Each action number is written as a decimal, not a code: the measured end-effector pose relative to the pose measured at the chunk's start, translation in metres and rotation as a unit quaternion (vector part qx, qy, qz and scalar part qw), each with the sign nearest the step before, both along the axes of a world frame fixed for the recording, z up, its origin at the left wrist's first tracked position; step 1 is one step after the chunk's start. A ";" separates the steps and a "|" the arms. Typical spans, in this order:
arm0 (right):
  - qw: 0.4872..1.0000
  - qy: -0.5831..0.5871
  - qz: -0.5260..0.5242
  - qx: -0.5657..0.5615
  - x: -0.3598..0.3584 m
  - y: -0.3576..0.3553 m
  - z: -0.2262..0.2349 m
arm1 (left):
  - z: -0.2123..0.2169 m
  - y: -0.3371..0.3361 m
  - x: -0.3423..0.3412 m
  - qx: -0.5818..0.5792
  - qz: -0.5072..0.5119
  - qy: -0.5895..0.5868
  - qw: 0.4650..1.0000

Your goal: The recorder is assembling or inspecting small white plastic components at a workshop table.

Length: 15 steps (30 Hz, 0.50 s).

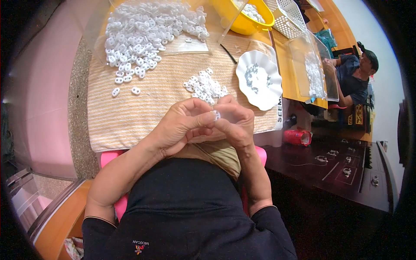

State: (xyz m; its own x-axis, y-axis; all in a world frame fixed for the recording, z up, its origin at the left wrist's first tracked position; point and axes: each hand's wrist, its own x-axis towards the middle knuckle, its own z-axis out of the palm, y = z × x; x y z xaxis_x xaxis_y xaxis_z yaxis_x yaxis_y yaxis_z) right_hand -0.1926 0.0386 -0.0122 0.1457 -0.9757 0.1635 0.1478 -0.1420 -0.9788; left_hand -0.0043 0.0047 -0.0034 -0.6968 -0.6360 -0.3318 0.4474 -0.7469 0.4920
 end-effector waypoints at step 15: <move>0.995 0.075 -0.044 -0.056 0.013 0.010 0.020 | 0.000 0.003 0.003 -0.005 -0.026 0.075 0.997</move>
